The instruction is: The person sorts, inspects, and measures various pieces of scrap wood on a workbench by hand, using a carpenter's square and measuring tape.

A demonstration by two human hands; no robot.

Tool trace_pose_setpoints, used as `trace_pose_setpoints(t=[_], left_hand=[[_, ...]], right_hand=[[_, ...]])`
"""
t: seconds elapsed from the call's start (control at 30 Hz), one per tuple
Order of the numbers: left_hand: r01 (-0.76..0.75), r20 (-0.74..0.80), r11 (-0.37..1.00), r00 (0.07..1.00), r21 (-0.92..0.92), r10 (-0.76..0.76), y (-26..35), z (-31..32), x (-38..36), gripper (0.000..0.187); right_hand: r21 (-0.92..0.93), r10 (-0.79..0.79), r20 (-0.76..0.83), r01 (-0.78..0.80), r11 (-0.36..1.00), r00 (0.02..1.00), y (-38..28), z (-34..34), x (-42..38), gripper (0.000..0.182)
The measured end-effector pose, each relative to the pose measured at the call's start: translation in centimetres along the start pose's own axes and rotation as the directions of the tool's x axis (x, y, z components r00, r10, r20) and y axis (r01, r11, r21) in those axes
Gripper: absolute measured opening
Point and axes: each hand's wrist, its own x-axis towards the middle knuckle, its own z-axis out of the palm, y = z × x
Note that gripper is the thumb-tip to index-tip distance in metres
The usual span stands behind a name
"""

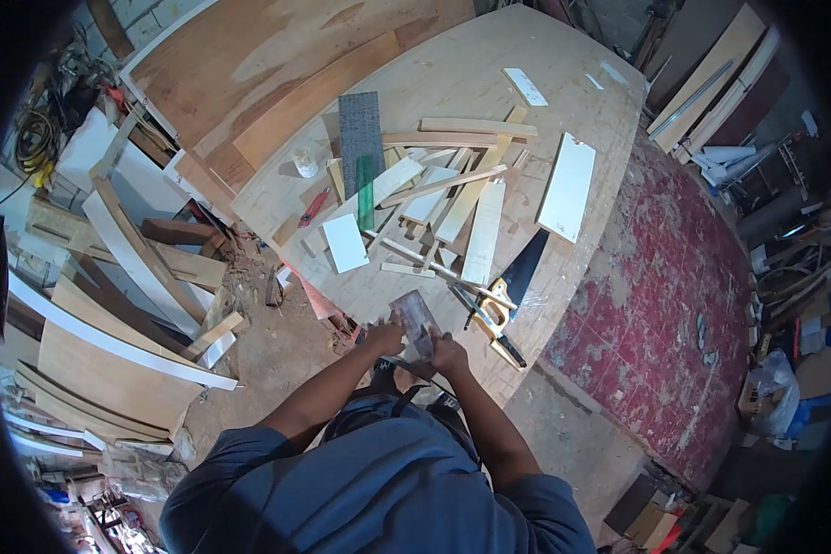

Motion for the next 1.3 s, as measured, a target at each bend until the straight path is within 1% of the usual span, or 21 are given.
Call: trace_pose_setpoints(t=[0.03,0.07,0.1,0.13,0.17,0.23,0.27,0.3,0.33,0.37,0.4,0.43,0.47,0.5,0.53,0.57,0.63,0.7,0.77,0.93,1.3], left_hand=[[-0.009,-0.020,1.000,1.000,-0.014,0.009,0.0,0.0,0.1,0.076],[-0.016,-0.020,1.000,1.000,-0.012,0.016,-0.1,0.1,0.2,0.076],[-0.032,-0.024,0.999,0.999,-0.034,0.031,-0.4,0.2,0.2,0.070],[-0.045,-0.036,0.997,0.998,-0.055,0.043,-0.4,-0.1,0.4,0.064],[-0.048,-0.042,0.997,0.998,-0.053,0.046,-0.4,-0.1,0.5,0.064],[-0.049,-0.056,0.991,0.998,-0.126,0.042,-0.2,-1.4,-0.3,0.059],[-0.057,-0.068,0.991,0.996,-0.119,0.049,-0.6,-1.2,0.4,0.059],[-0.246,-0.257,0.907,0.953,-0.341,0.162,-0.9,-1.0,0.6,0.048],[-0.444,-0.450,0.743,0.867,-0.501,0.215,-1.2,-0.7,0.9,0.038],[-0.447,-0.450,0.744,0.866,-0.497,0.219,-1.2,-0.4,1.4,0.038],[-0.446,-0.392,0.395,0.895,-0.803,0.214,-0.5,-2.0,0.1,0.034],[-0.333,-0.331,-0.033,0.913,-0.942,0.238,0.2,-3.5,-1.3,0.031],[-0.334,-0.330,-0.028,0.912,-0.942,0.243,0.8,-4.6,-2.2,0.031],[-0.349,-0.358,-0.080,0.908,-0.934,0.217,1.3,-5.5,-3.1,0.025],[-0.365,-0.385,-0.133,0.903,-0.921,0.188,1.6,-6.0,-3.6,0.020],[-0.367,-0.387,-0.132,0.903,-0.921,0.190,2.0,-6.6,-4.1,0.020],[-0.409,-0.465,-0.257,0.857,-0.876,0.224,2.4,-7.3,-4.8,0.019],[-0.431,-0.491,-0.266,0.841,-0.862,0.229,2.9,-8.0,-5.6,0.019],[-0.453,-0.517,-0.276,0.824,-0.848,0.234,3.5,-8.7,-6.3,0.018],[-0.529,-0.563,-0.203,0.803,-0.824,0.196,4.5,-9.8,-7.3,0.014],[-0.560,-0.599,-0.225,0.780,-0.797,0.181,5.6,-11.3,-8.5,0.012]], right_hand=[[0.000,0.000,-0.004,0.000,1.000,1.000,0.4,-0.2,0.0,0.042],[-0.028,0.025,0.137,-0.021,0.999,0.990,1.0,-0.3,-0.4,0.040],[-0.060,0.055,0.274,-0.040,0.997,0.960,1.6,-0.8,-0.9,0.038],[-0.169,0.041,0.344,0.019,0.985,0.938,2.1,-1.5,-1.2,0.034],[-0.172,0.041,0.338,0.019,0.985,0.940,2.7,-2.1,-1.0,0.034],[-0.017,-0.266,0.291,0.283,0.959,0.919,4.6,-2.1,0.2,0.033],[0.416,-0.028,0.447,-0.180,0.892,0.894,1.3,-7.4,-0.9,0.033],[0.414,-0.025,0.437,-0.177,0.893,0.899,0.7,-8.3,-0.9,0.033],[0.693,-0.097,0.326,-0.168,0.701,0.940,0.4,-8.7,-1.0,0.035],[0.895,-0.130,0.196,-0.123,0.429,0.972,0.0,-9.0,-1.2,0.039],[0.897,-0.128,0.191,-0.120,0.426,0.973,-0.4,-9.3,-1.3,0.039],[0.952,-0.142,0.163,-0.117,0.283,0.976,-0.7,-9.5,-1.5,0.039],[0.985,-0.151,0.131,-0.111,0.134,0.980,-1.0,-9.7,-1.6,0.040],[0.985,-0.147,0.126,-0.106,0.132,0.981,-1.2,-9.9,-1.8,0.040],[0.994,-0.161,0.106,-0.102,0.035,0.981,-1.5,-10.0,-2.0,0.040],[0.993,-0.175,0.087,-0.099,-0.062,0.981,-1.8,-10.2,-2.2,0.040],[0.996,-0.146,0.070,-0.079,-0.050,0.987,-2.1,-10.1,-2.4,0.040],[0.978,-0.182,0.031,-0.067,-0.197,0.983,-2.2,-10.3,-2.5,0.041],[0.978,-0.187,0.017,-0.056,-0.203,0.982,-2.3,-10.6,-2.8,0.040],[0.977,-0.194,-0.025,-0.017,-0.213,0.981,-2.3,-10.7,-2.9,0.039],[0.976,-0.147,-0.036,0.003,-0.217,0.988,-3.3,-11.9,-3.2,0.043]])
